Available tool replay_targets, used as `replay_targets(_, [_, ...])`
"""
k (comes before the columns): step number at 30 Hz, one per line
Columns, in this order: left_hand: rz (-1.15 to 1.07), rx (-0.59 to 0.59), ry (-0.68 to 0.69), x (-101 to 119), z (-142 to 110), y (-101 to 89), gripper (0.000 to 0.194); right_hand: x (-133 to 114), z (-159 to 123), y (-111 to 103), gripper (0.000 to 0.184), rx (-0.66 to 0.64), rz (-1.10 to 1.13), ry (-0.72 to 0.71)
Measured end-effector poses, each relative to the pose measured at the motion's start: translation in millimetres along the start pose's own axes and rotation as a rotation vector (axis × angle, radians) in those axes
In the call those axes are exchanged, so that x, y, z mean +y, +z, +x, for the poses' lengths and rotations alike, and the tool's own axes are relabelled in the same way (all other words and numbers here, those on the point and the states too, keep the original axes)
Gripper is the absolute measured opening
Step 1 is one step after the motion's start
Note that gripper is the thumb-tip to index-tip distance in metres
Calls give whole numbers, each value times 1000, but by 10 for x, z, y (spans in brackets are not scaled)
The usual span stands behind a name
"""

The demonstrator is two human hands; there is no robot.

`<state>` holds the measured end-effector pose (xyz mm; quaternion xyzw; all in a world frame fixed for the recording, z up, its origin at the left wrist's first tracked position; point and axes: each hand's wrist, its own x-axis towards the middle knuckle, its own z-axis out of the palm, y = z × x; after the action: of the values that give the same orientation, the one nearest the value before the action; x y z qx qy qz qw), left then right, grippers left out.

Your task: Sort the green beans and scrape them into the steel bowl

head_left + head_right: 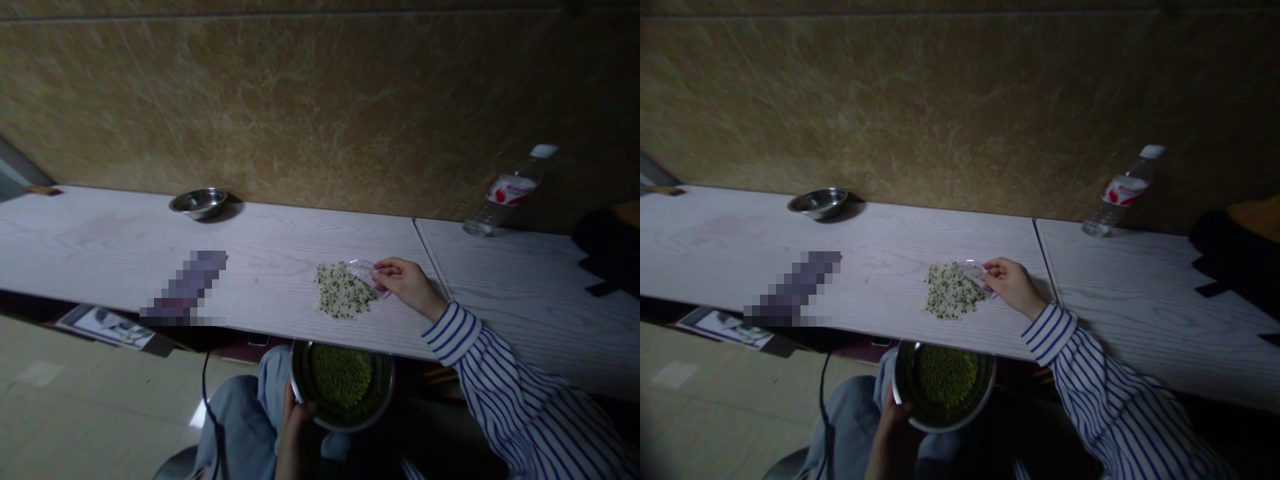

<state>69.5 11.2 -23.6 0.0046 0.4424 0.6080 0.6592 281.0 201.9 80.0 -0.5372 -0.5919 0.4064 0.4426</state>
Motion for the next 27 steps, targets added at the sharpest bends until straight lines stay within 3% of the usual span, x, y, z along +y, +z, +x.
replay_targets(5, [-26,28,-13,9,33,2,104,-20,-18,8,37,-23,6,13])
replay_targets(14, [20,-7,83,65,-184,150,83,-29,-52,34,33,-60,0,11])
replay_targets(27, [-10,44,13,52,-37,36,92,-50,-94,50,39,-109,-20,-6])
